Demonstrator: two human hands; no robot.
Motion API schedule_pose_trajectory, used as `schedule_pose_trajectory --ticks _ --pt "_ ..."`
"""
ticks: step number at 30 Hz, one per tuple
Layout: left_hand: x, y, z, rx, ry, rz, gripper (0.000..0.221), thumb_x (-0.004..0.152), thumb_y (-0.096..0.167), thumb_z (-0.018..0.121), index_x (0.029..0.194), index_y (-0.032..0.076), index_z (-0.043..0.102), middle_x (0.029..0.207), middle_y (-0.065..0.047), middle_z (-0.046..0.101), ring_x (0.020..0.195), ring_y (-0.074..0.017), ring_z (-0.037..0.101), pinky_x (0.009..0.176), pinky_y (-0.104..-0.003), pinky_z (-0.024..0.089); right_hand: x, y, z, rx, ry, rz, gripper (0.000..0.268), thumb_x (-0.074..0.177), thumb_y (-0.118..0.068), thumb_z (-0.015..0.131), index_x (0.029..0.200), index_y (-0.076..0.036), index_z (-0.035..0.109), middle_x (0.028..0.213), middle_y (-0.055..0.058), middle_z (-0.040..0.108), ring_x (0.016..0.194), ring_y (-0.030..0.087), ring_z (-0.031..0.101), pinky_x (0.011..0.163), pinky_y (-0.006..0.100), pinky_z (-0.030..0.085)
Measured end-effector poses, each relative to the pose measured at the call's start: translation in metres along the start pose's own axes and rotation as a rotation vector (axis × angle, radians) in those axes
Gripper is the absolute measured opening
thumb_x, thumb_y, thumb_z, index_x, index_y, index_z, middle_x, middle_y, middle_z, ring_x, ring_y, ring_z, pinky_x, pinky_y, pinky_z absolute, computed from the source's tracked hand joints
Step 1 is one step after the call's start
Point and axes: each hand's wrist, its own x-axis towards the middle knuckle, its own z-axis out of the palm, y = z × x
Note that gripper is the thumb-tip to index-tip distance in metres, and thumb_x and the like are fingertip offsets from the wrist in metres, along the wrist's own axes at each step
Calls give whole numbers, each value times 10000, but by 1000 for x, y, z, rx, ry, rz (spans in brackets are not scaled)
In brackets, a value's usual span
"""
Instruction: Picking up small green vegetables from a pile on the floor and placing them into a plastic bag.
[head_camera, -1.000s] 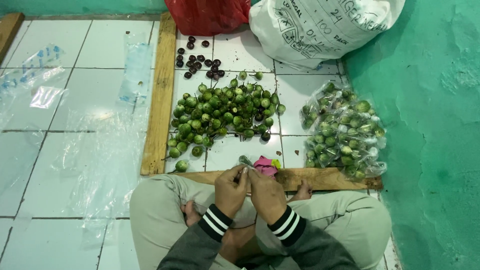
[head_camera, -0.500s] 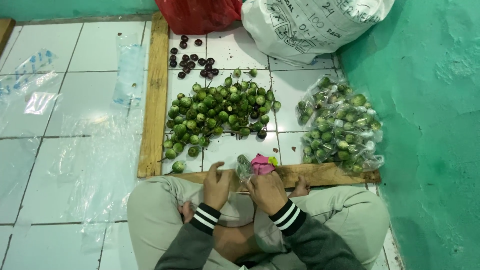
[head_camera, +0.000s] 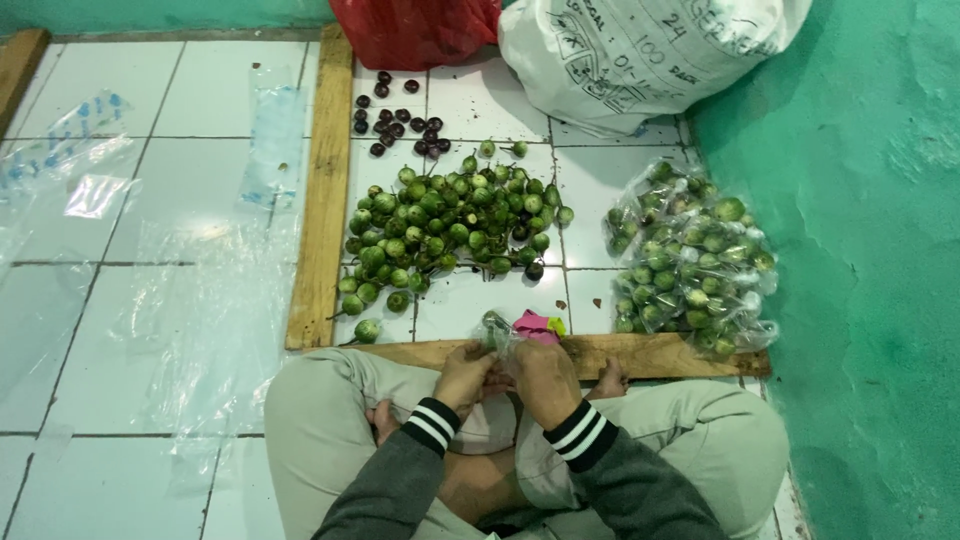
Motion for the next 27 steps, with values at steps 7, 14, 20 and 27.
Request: schedule_pose_trajectory --ticks 7,14,20,27 --pt "90 -52 -36 272 177 198 557 884 149 633 1420 17 559 1192 -180 715 1095 -291 715 887 -418 596 -5 -18 -45 -108 320 -192 70 808 -123 752 857 -133 703 683 40 630 683 228 679 679 351 489" --pt "-27 25 -7 269 173 816 512 905 75 516 1407 -7 576 1085 -180 585 922 -249 583 821 -390 507 -12 -35 -115 729 524 84 60 856 -13 760 914 -22 772 670 93 762 641 159 736 648 273 560" --pt "-76 54 18 689 -243 1248 371 833 260 788 1154 79 745 1099 -166 670 944 -412 684 820 -467 555 -7 -29 -99 1111 503 163 191 870 23 747 1047 65 688 726 172 749 615 176 702 511 328 600" --pt "-63 44 19 277 -133 966 138 951 167 719 961 42 778 977 -67 661 858 -152 659 674 -257 569 -24 -54 -111 868 35 98 629 918 -190 691 1493 -80 457 1437 138 563 1264 240 625 928 304 584"
